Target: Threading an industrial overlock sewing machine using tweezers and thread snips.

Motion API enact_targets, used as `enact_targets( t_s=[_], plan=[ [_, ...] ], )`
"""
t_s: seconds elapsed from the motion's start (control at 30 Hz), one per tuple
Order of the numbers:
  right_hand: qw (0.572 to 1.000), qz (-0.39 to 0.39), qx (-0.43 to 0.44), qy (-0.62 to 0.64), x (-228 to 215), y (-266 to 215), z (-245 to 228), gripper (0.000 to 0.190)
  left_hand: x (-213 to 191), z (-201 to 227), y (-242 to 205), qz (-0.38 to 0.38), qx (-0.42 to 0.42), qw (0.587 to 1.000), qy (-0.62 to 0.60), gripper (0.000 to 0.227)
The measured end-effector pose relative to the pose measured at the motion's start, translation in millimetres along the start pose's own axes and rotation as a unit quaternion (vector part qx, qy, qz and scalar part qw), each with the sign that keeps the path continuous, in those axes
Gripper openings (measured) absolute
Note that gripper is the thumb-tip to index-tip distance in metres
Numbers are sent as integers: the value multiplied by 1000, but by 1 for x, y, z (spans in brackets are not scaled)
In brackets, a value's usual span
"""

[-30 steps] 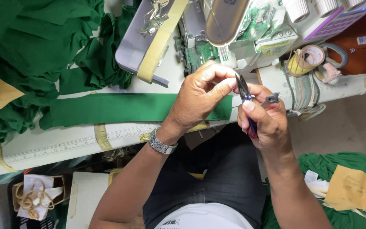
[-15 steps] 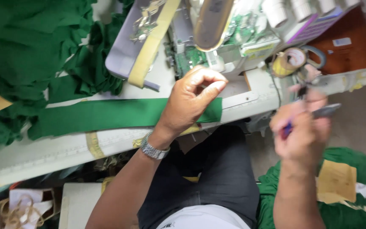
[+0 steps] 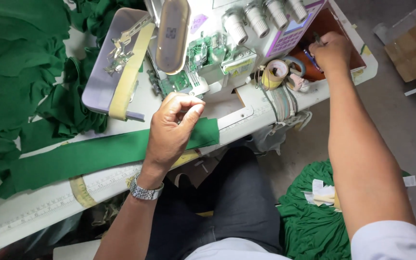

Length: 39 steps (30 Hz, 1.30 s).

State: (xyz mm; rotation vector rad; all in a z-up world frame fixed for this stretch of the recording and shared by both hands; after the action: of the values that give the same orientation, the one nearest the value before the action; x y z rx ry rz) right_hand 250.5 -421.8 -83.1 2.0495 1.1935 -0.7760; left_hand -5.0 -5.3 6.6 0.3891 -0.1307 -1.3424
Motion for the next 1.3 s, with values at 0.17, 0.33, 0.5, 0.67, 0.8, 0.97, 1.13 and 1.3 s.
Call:
enact_targets(
  t_s=[0.17, 0.33, 0.5, 0.67, 0.8, 0.97, 1.13, 1.3],
  plan=[
    [961, -22, -76, -266, 2, 7, -7, 23, -2, 1, 0, 12, 9, 1000, 10, 6],
    [962, -46, 50, -266, -27, 6, 1, 36, 0, -11, -3, 39, 36, 999, -12, 5],
    [924, 175, 40, 339, -57, -41, 81, 40, -3, -19, -3, 48, -95, 982, -157, 8],
    [901, 62, -7, 430, -73, -254, -65, 61, 6, -32, -2, 66, -189, 914, -354, 10],
    [850, 68, -352, 386, -66, -317, -163, 35, 21, -41, -8, 72, -239, 829, -501, 9],
    [836, 26, -356, 417, -56, -321, -217, 31, 34, -31, -10, 73, -229, 785, -572, 8],
    [828, 45, -414, 375, -40, -312, -224, 20, 42, -31, -11, 58, -191, 767, -610, 9],
    [782, 85, -458, 415, -25, -302, -205, 23, 55, -41, -11, 108, -208, 753, -615, 13]
  ],
)
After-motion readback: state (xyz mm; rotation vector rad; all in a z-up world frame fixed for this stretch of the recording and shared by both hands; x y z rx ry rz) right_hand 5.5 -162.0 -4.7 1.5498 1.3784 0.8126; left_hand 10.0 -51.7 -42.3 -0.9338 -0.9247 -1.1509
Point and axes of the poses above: each hand's wrist, its own y-axis towards the middle knuckle, its own x-axis out of the palm, z = x × y, the point moved 1 cm from there along y, towards the middle knuckle, and after that the axes turned 9 degrees about z, right-handed, at the moved point
